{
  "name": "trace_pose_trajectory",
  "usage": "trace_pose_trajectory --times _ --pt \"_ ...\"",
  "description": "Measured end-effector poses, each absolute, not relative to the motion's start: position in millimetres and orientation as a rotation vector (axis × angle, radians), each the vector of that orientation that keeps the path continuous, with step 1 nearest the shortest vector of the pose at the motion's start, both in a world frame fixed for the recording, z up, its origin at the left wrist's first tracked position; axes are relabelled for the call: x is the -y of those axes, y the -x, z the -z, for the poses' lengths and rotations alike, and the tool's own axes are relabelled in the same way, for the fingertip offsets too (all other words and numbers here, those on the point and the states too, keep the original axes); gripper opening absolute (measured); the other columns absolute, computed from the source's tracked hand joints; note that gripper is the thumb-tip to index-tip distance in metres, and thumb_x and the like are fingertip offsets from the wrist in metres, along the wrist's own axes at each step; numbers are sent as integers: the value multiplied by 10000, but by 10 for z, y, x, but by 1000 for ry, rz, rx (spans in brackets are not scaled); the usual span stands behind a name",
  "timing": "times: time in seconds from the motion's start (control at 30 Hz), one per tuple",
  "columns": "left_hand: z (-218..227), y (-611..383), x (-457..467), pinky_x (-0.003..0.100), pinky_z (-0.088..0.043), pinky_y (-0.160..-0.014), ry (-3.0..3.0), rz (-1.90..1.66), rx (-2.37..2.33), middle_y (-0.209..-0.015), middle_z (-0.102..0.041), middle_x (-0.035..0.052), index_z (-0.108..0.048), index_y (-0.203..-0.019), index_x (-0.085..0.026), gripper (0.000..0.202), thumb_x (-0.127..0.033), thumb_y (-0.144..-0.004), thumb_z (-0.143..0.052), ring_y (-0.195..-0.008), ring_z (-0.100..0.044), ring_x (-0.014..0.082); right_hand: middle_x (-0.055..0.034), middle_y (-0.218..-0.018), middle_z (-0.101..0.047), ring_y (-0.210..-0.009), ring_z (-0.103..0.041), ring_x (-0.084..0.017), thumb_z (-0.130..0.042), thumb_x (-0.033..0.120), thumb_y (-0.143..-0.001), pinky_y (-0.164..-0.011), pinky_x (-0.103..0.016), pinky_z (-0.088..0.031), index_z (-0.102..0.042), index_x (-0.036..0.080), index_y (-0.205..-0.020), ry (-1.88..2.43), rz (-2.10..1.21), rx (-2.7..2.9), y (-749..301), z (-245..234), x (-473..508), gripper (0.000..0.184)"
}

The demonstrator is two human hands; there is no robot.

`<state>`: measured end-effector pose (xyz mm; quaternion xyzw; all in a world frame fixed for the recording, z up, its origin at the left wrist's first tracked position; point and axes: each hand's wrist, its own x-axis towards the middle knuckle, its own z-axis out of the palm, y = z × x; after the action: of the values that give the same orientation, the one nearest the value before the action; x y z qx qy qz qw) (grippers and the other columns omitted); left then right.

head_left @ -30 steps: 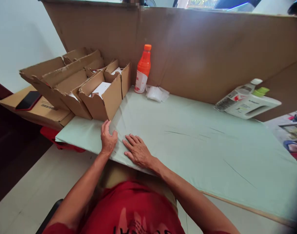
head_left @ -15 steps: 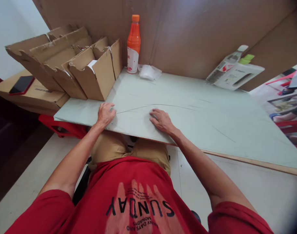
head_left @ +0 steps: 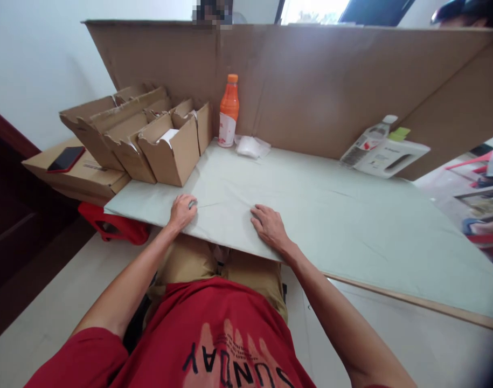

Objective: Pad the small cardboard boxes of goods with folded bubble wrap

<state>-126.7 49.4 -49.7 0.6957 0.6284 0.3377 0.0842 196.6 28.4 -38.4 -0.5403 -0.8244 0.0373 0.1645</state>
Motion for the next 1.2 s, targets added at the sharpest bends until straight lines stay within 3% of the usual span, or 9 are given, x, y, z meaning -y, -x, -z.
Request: trace_pose_trajectory --times 0.33,0.5,0.6,0.73,0.8,1.0,1.2 --pt "512 1215 -482 447 -462 -1035 -2064 -956 -1858 -1150 -719 88 -725 -955 -199 294 -120 -731 -551 -1107 -617 276 -154 -1469 -554 -1359 -495 -312 -470 349 -994 -1071 -451 -419 -612 145 -1340 1516 49 2447 -2017 459 -251 426" --pt "361 1214 -632 386 -515 -950 -2058 -918 -1827 -1015 -746 65 -734 -970 -196 286 -136 -744 -570 -972 -660 241 -145 -1426 -598 -1320 -547 -315 -462 358 -992 -1025 -462 -480 -633 158 -1331 1421 136 2441 -2129 601 -266 429" --pt "240 1176 -901 343 -534 -908 -2056 -942 -1765 -1031 -745 59 -731 -1024 -190 315 -140 -768 -554 -904 -672 209 -130 -1384 -635 -1269 -600 -300 -475 340 -980 -986 -463 -526 -676 199 -1276 1287 41 2481 -2166 542 -273 385" --pt "156 1061 -1445 330 -534 -931 -2077 -986 -1610 -1036 -745 52 -731 -1038 -192 337 -125 -756 -558 -922 -678 202 -85 -1165 -749 -1091 -701 -243 -488 353 -996 -918 -404 -583 -742 250 -1112 1097 -223 2547 -2010 20 -496 297" --pt "175 1010 -1723 335 -525 -965 -2077 -1015 -1530 -1041 -744 53 -730 -1034 -193 341 -117 -745 -567 -970 -678 208 -79 -1095 -765 -1037 -715 -232 -489 346 -1000 -893 -388 -591 -732 250 -1122 1038 -259 2547 -1790 -416 -778 288" --pt "472 1008 -2159 361 -525 -1005 -1948 -1156 -1439 -1090 -716 88 -705 -1042 -166 342 -81 -760 -531 -1061 -662 217 -85 -1132 -740 -1031 -688 -218 -472 253 -981 -907 -346 -540 -697 220 -1138 831 -82 2567 -564 -1667 -2102 276" --pt "715 976 -2171 431 -438 -1150 -1789 -1249 -1441 -1339 -618 148 -657 -1174 -158 431 -72 -771 -534 -1291 -566 259 -83 -1016 -740 -936 -666 -197 -452 73 -908 -794 -275 -475 -711 155 -988 1212 -62 3037 768 -2039 -3238 283"
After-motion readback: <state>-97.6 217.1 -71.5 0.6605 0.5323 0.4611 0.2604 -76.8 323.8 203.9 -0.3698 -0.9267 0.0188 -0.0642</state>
